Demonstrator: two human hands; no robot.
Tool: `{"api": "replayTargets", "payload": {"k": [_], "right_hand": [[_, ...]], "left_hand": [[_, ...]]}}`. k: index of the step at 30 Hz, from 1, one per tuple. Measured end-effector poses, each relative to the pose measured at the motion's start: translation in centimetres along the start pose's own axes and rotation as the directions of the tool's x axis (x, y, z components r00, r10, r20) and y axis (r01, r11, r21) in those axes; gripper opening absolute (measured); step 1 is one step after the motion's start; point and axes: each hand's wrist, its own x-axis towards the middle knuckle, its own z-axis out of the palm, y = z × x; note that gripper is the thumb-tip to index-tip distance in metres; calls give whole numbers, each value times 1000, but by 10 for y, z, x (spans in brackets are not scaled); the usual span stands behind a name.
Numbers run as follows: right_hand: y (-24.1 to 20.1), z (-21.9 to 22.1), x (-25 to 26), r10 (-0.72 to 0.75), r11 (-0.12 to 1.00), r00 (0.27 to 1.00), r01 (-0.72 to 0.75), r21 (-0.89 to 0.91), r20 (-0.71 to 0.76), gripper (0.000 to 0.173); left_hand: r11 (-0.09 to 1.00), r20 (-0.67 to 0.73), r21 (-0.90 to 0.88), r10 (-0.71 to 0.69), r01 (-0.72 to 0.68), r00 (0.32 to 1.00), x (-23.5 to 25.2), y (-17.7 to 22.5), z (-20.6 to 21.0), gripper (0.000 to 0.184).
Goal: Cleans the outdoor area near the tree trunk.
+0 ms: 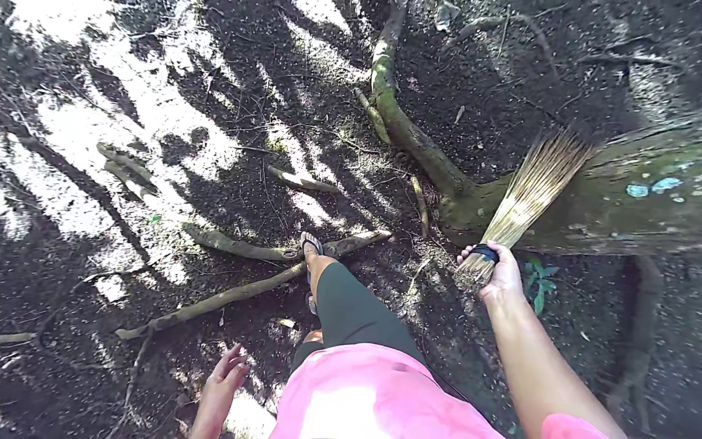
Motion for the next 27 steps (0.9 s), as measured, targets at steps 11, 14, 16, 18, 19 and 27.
{"api": "replayTargets", "payload": {"k": [11, 14, 16, 18, 19, 27], "right_hand": [[25, -37, -23, -37, 988, 997, 46, -146, 62, 19], [32, -35, -25, -25, 985, 999, 32, -172, 43, 16], [37, -30, -22, -30, 984, 999, 37, -176, 39, 16], [42, -22, -17, -31, 983, 998, 39, -177, 49, 15], [45, -15, -15, -35, 984, 998, 43, -172, 50, 15], [54, 60, -25, -57, 995, 996, 62, -74, 65, 22]], "left_hand": [[978, -107, -205, -60, 37, 992, -47, -111, 4, 47], [981, -134, -194, -21, -5, 991, -49, -100, -3, 47], [979, -156, -193, 30, -60, 987, -47, -88, -11, 47], [977, -185, -183, 72, -106, 980, -45, -81, -21, 49], [976, -200, -182, 84, -121, 976, -43, -77, -26, 50], [982, -96, -188, 15, -33, 995, -8, -50, -46, 48]]}}
